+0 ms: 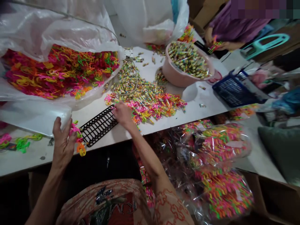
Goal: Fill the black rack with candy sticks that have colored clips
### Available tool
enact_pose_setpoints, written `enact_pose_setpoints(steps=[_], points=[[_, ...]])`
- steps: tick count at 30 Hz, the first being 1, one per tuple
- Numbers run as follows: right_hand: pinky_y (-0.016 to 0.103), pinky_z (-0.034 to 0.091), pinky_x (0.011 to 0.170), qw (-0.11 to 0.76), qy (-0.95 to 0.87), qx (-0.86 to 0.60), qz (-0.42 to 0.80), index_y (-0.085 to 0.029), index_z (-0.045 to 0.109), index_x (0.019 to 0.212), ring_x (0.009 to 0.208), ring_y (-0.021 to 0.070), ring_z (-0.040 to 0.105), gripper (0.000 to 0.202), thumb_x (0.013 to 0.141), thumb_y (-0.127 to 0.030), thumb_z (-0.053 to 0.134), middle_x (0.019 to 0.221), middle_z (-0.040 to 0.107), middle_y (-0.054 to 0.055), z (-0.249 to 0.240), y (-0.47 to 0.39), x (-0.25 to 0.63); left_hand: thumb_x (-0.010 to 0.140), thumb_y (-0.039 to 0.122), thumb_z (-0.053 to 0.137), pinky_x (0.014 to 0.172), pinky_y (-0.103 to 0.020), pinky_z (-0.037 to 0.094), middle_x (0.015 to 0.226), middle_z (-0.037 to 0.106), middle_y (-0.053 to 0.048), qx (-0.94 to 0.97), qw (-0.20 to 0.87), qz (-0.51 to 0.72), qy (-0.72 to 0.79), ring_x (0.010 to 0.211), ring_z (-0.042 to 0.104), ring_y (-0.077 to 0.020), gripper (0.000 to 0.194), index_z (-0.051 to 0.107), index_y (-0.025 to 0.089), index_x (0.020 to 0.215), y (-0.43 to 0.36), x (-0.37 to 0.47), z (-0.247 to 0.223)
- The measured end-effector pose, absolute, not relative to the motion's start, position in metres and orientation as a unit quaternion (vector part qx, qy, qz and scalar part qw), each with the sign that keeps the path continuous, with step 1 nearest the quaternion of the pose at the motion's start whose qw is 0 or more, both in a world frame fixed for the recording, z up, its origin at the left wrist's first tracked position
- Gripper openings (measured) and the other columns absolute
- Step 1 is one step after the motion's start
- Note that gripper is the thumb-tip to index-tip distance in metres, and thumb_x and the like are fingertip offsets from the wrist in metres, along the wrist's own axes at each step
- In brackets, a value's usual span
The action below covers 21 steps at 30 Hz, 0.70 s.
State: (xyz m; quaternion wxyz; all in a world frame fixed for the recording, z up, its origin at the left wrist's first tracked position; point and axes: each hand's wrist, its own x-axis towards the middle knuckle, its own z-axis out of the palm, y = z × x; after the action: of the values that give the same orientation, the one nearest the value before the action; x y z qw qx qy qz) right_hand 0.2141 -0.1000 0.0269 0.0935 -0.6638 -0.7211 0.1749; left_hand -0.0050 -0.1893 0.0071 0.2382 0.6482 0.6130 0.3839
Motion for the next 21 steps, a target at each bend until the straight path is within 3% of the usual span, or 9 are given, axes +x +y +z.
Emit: enact_pose_setpoints(steps=[3, 6, 9, 12, 15, 18, 21], points=[[0.030, 0.045, 0.077, -0.004, -0.656, -0.744, 0.127, -0.013, 0.070, 0.099, 0.098, 0.0260, 0.064, 0.024, 0.087, -0.017, 0.050, 0.104, 0.068, 0.017, 0.032, -0.088, 0.248, 0.094, 0.042, 0.045, 0.122, -0.049, 0.013, 0.162, 0.018, -0.007, 0.675, 0.212, 0.368, 0.603, 0.149, 0.017, -0.0283, 0.050, 0.047, 0.027, 0.142, -0.188, 0.000, 0.008], [0.028, 0.043, 0.072, -0.007, -0.650, -0.747, 0.142, -0.013, 0.071, 0.095, 0.092, 0.0246, 0.065, 0.024, 0.083, -0.014, 0.050, 0.092, 0.070, 0.015, 0.032, -0.084, 0.254, 0.094, 0.040, 0.044, 0.121, -0.053, 0.015, 0.160, 0.023, -0.011, 0.697, 0.200, 0.344, 0.596, 0.149, 0.017, -0.0298, 0.049, 0.049, 0.024, 0.140, -0.183, 0.001, 0.001], [0.027, 0.040, 0.067, 0.078, -0.630, -0.749, 0.187, -0.013, 0.068, 0.079, 0.078, 0.0203, 0.062, 0.015, 0.078, -0.017, 0.053, 0.076, 0.066, 0.009, 0.028, -0.095, 0.249, 0.095, 0.039, 0.042, 0.121, -0.051, 0.018, 0.160, 0.023, -0.012, 0.695, 0.212, 0.338, 0.598, 0.149, 0.018, -0.0277, 0.049, 0.047, 0.024, 0.141, -0.181, 0.000, -0.003], [0.023, 0.037, 0.062, 0.232, -0.623, -0.685, 0.298, -0.016, 0.059, 0.073, 0.067, 0.0137, 0.054, 0.004, 0.071, -0.020, 0.058, 0.068, 0.058, 0.000, 0.015, -0.118, 0.235, 0.095, 0.040, 0.041, 0.121, -0.048, 0.020, 0.160, 0.023, -0.009, 0.686, 0.227, 0.340, 0.602, 0.149, 0.019, -0.0252, 0.049, 0.046, 0.026, 0.142, -0.183, -0.002, -0.003], [0.021, 0.033, 0.055, 0.350, -0.584, -0.579, 0.449, -0.019, 0.051, 0.072, 0.059, 0.0095, 0.044, 0.013, 0.066, -0.025, 0.061, 0.064, 0.049, -0.006, -0.002, -0.143, 0.206, 0.096, 0.039, 0.039, 0.120, -0.047, 0.022, 0.161, 0.023, -0.006, 0.675, 0.235, 0.345, 0.608, 0.148, 0.022, -0.0238, 0.047, 0.046, 0.029, 0.142, -0.183, -0.002, -0.002], [0.021, 0.033, 0.054, 0.384, -0.534, -0.487, 0.574, -0.020, 0.047, 0.071, 0.056, 0.0084, 0.040, 0.013, 0.065, -0.025, 0.057, 0.063, 0.045, -0.007, -0.015, -0.159, 0.173, 0.097, 0.039, 0.038, 0.120, -0.047, 0.024, 0.161, 0.023, -0.004, 0.673, 0.240, 0.349, 0.607, 0.148, 0.023, -0.0234, 0.047, 0.045, 0.032, 0.142, -0.183, -0.003, -0.002], [0.021, 0.035, 0.056, 0.368, -0.546, -0.432, 0.616, -0.020, 0.047, 0.070, 0.058, 0.0090, 0.042, 0.010, 0.066, -0.021, 0.055, 0.064, 0.046, -0.007, -0.021, -0.164, 0.155, 0.097, 0.039, 0.037, 0.121, -0.047, 0.021, 0.162, 0.022, -0.004, 0.679, 0.237, 0.348, 0.601, 0.149, 0.018, -0.0229, 0.047, 0.044, 0.032, 0.143, -0.182, -0.003, -0.003]])
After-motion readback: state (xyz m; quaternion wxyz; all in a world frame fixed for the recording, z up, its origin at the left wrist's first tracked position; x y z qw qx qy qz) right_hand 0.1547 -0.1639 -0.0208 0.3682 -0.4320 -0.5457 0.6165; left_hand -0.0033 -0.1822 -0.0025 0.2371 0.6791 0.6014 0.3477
